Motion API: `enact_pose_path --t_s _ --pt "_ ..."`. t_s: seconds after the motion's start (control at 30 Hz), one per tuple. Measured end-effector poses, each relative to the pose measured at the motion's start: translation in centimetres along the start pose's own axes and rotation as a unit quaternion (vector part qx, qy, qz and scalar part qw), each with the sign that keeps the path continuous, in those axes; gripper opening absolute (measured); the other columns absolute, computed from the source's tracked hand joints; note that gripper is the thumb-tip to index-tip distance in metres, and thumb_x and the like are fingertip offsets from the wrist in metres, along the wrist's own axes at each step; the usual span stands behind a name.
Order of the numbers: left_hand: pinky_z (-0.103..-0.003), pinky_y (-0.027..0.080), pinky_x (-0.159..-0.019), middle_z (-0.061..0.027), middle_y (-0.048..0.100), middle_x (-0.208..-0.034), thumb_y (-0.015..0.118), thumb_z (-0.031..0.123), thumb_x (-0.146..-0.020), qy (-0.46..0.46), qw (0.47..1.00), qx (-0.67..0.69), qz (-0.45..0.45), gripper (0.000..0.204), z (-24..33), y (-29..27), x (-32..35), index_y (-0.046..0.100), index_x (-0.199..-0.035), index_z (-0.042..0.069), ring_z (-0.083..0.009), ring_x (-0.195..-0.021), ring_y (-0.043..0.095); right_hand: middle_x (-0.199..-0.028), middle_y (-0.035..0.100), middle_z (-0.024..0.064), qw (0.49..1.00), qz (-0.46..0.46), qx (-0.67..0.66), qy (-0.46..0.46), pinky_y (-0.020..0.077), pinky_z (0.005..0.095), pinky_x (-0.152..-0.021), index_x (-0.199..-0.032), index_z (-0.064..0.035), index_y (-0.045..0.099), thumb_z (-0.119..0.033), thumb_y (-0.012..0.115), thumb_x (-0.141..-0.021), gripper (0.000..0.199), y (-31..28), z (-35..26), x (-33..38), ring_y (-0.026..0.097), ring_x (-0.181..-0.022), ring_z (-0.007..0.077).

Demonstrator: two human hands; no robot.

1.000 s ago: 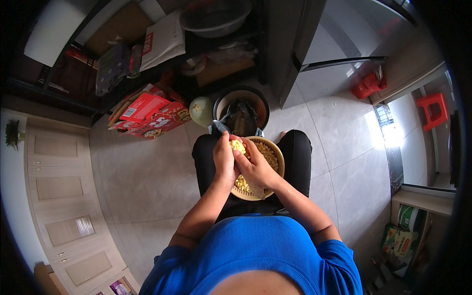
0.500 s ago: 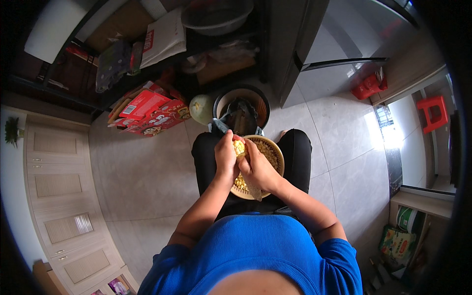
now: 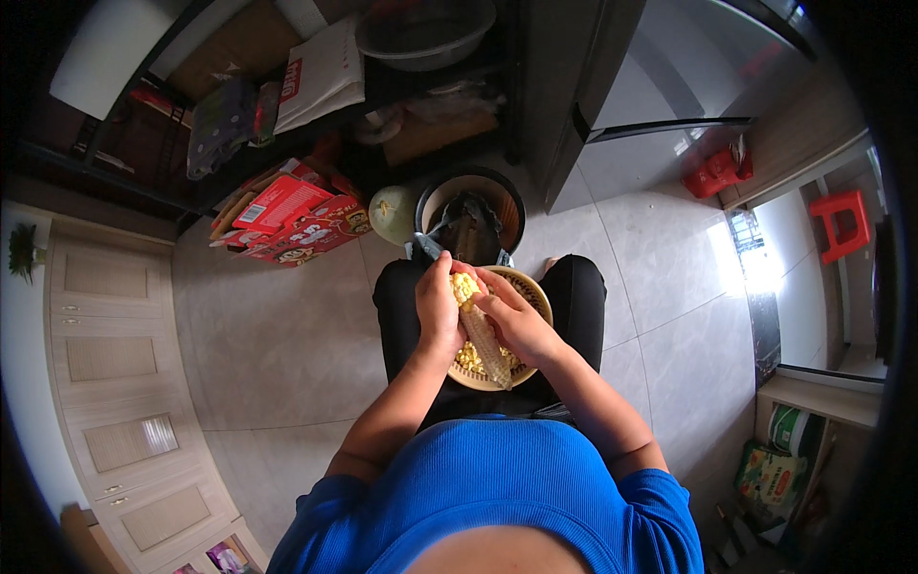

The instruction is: The person sits on the floor and removes corn kernels from a cob by hand, placing them into a bowl. The person holds the cob with one hand and uses the other to strip the kernels off, repeating the process until the cob is mostly bare.

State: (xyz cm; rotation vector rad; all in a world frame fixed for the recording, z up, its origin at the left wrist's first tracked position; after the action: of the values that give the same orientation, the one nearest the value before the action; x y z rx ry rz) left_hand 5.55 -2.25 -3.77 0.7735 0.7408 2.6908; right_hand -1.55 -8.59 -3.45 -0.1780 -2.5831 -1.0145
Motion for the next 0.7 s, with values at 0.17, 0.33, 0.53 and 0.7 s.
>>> enact_pose_path --t_s 0.17,0.33,0.53,0.7 --pt "-0.027 0.044 -0.052 -0.0086 0.054 -0.062 0.043 0.027 -0.09 0.024 1.0 -0.012 0.004 0.031 0.0 -0.2 0.1 0.05 -0.07 0.003 -0.0169 -0.052 0.054 -0.127 0.04 0.0103 0.999 -0.025 -0.034 -0.014 0.033 0.0279 -0.096 -0.135 -0.0061 0.024 -0.011 0.049 -0.087 0.054 0.3 0.0 0.2 0.04 -0.116 0.0171" --pt "-0.026 0.045 -0.053 -0.0074 0.054 -0.062 0.044 0.028 -0.09 0.002 0.999 -0.034 0.034 0.031 0.0 0.1 0.3 0.051 -0.071 0.004 -0.0168 -0.053 0.055 -0.129 0.038 0.012 0.989 -0.035 0.059 -0.128 0.0318 0.0291 -0.098 -0.136 -0.0052 0.02 -0.006 0.056 -0.083 0.065 1.0 -0.3 0.3 0.039 -0.119 0.0187" --pt "-0.029 0.047 -0.059 -0.0071 0.056 -0.071 0.045 0.029 -0.089 -0.007 0.997 -0.02 0.077 0.027 -0.3 -0.9 -0.2 0.052 -0.077 0.005 -0.0173 -0.063 0.057 -0.124 0.042 0.0137 0.957 0.019 0.222 -0.187 0.0401 0.0309 -0.091 -0.132 -0.0027 0.026 -0.01 0.06 -0.081 0.062 0.6 -2.1 1.6 0.044 -0.113 0.0203" --pt "-0.031 0.048 -0.062 -0.0081 0.056 -0.074 0.048 0.029 -0.088 -0.059 0.996 0.022 0.062 0.026 -1.7 -1.8 -0.9 0.051 -0.08 0.005 -0.02 -0.067 0.057 -0.105 0.053 0.0149 0.795 0.099 0.535 -0.268 0.0453 0.036 -0.082 -0.118 -0.0021 0.04 -0.011 0.063 -0.078 0.047 1.3 -5.1 3.4 0.053 -0.102 0.0267"
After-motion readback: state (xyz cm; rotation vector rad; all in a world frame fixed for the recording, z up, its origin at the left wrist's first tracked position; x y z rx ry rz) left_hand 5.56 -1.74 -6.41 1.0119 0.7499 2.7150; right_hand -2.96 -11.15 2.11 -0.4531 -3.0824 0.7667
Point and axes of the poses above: each hand's wrist, its own x-axis away from the middle knuckle, its own y-axis out of the palm, z = x × y, the point moved 7 cm from there along -x, towards the middle knuckle
